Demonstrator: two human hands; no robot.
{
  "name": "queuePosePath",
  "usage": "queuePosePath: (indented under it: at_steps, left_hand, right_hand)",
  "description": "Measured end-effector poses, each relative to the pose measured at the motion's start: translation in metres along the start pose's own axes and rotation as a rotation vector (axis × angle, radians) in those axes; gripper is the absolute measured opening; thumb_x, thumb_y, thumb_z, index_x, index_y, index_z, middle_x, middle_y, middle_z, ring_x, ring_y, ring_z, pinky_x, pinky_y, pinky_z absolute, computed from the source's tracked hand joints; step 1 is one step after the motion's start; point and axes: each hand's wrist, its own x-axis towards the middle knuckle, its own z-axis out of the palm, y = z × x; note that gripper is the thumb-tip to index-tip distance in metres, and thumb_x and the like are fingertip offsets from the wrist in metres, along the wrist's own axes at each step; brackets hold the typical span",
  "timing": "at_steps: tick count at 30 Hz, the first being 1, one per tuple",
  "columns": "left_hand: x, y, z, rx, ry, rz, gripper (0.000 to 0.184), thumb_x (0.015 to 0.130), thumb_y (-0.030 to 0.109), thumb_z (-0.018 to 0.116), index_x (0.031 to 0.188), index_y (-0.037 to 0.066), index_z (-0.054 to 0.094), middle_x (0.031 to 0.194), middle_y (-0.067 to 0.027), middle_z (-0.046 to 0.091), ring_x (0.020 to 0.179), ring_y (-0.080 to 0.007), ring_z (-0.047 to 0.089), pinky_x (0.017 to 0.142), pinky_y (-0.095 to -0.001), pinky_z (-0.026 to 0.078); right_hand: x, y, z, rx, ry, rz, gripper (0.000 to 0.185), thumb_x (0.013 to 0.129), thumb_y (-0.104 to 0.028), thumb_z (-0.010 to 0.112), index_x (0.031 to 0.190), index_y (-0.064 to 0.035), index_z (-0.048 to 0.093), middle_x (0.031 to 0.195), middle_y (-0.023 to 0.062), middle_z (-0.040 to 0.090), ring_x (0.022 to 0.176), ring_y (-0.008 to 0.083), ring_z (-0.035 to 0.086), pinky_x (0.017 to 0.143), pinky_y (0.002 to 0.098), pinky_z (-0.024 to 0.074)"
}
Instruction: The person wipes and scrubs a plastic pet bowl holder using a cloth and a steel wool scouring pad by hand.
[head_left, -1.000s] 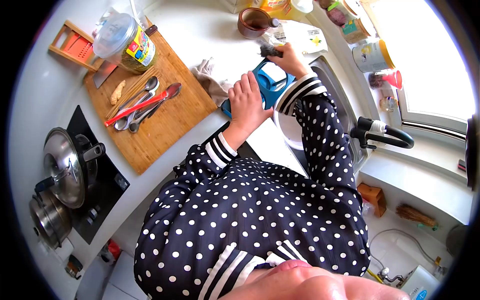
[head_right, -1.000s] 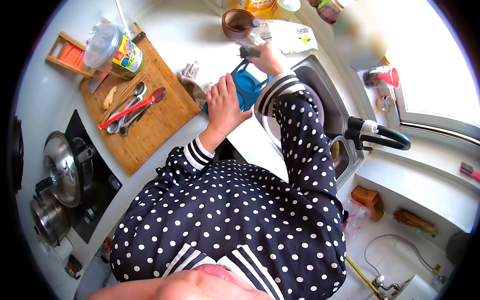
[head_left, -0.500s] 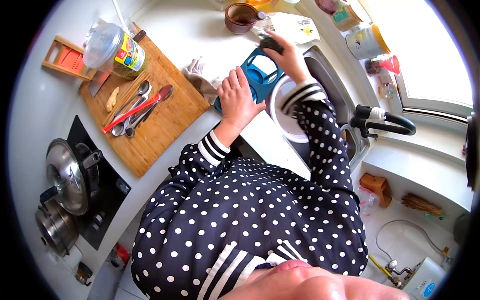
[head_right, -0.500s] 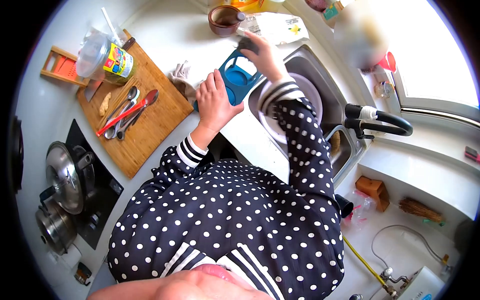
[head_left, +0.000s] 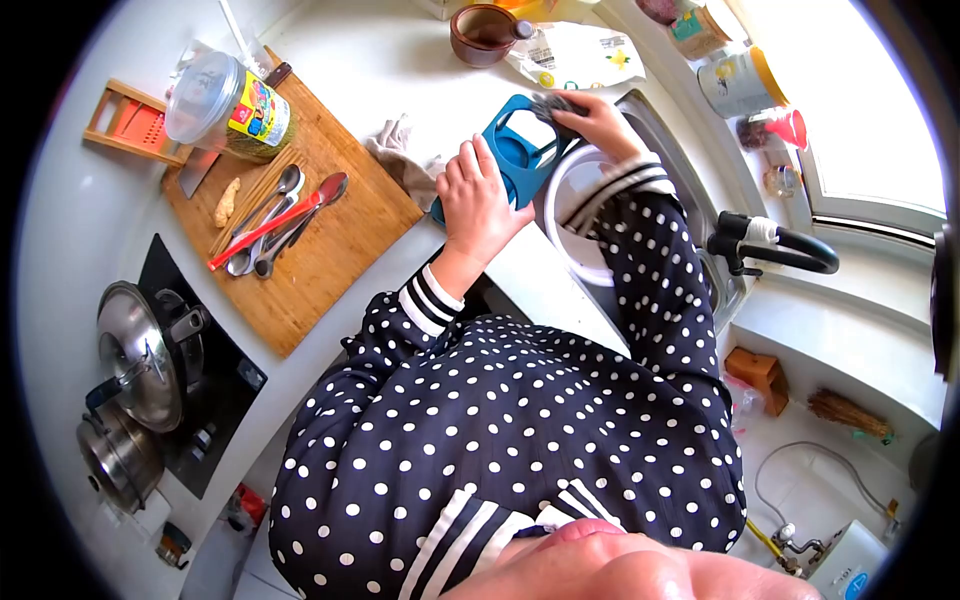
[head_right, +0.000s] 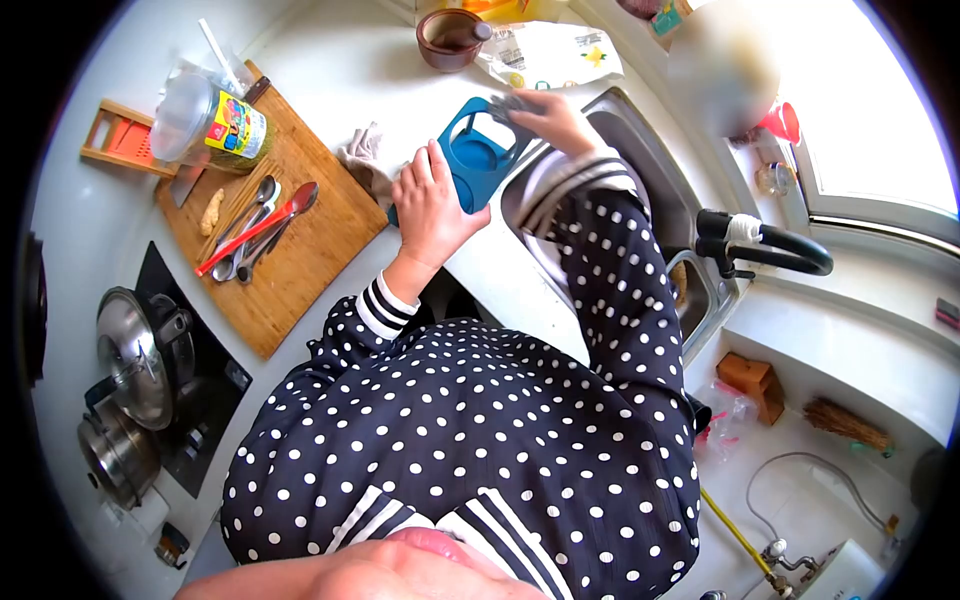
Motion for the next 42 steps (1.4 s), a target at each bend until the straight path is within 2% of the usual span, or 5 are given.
queuePosePath:
  at_steps: [1, 14, 19, 22, 42]
  left_hand:
    - [0.002, 0.000, 0.000, 0.006, 0.004, 0.004, 0.102, 0.060, 0.047, 0.077, 0.133, -0.008, 0.033, 0.126, -0.0188, 0.043, 0.107, -0.0331, 0.046, 0.097, -0.0457, 0.034]
    - [0.000, 0.001, -0.002, -0.013, -0.021, -0.012, 0.101, 0.060, 0.044, 0.077, 0.134, -0.008, 0.032, 0.125, -0.0190, 0.043, 0.109, -0.0342, 0.046, 0.097, -0.0474, 0.035]
    - [0.001, 0.000, 0.000, 0.005, -0.002, -0.019, 0.100, 0.060, 0.043, 0.078, 0.134, -0.008, 0.032, 0.126, -0.0186, 0.043, 0.109, -0.0338, 0.046, 0.096, -0.0465, 0.035]
    - [0.002, 0.001, -0.003, -0.012, -0.039, -0.020, 0.102, 0.061, 0.042, 0.078, 0.135, -0.008, 0.030, 0.126, -0.0192, 0.042, 0.110, -0.0345, 0.045, 0.097, -0.0467, 0.034]
    - [0.000, 0.000, -0.003, -0.030, -0.027, -0.029, 0.100, 0.061, 0.042, 0.078, 0.134, -0.010, 0.032, 0.128, -0.0196, 0.041, 0.109, -0.0332, 0.045, 0.097, -0.0477, 0.033]
  right_hand:
    - [-0.010, -0.006, -0.004, 0.306, -0.032, 0.152, 0.043, 0.083, -0.020, 0.068, 0.121, -0.0016, 0.060, 0.107, 0.0085, 0.067, 0.092, 0.0120, 0.061, 0.085, 0.0249, 0.0477]
    - [0.023, -0.015, 0.010, 0.066, -0.030, 0.047, 0.046, 0.080, -0.024, 0.071, 0.121, -0.0050, 0.061, 0.099, 0.0092, 0.069, 0.085, 0.0133, 0.062, 0.079, 0.0258, 0.0483]
    - [0.024, -0.014, -0.007, 0.126, -0.134, 0.237, 0.047, 0.081, -0.024, 0.072, 0.123, -0.0070, 0.061, 0.094, 0.0061, 0.069, 0.079, 0.0091, 0.062, 0.072, 0.0238, 0.0510]
    - [0.029, -0.025, 0.010, -0.016, -0.047, 0.041, 0.045, 0.081, -0.025, 0.071, 0.121, -0.0069, 0.062, 0.094, 0.0066, 0.069, 0.079, 0.0116, 0.062, 0.075, 0.0254, 0.0501]
    - [0.040, -0.032, 0.024, -0.104, 0.002, 0.076, 0.042, 0.079, -0.022, 0.073, 0.115, -0.0022, 0.064, 0.095, 0.0104, 0.069, 0.079, 0.0123, 0.065, 0.075, 0.0248, 0.0527]
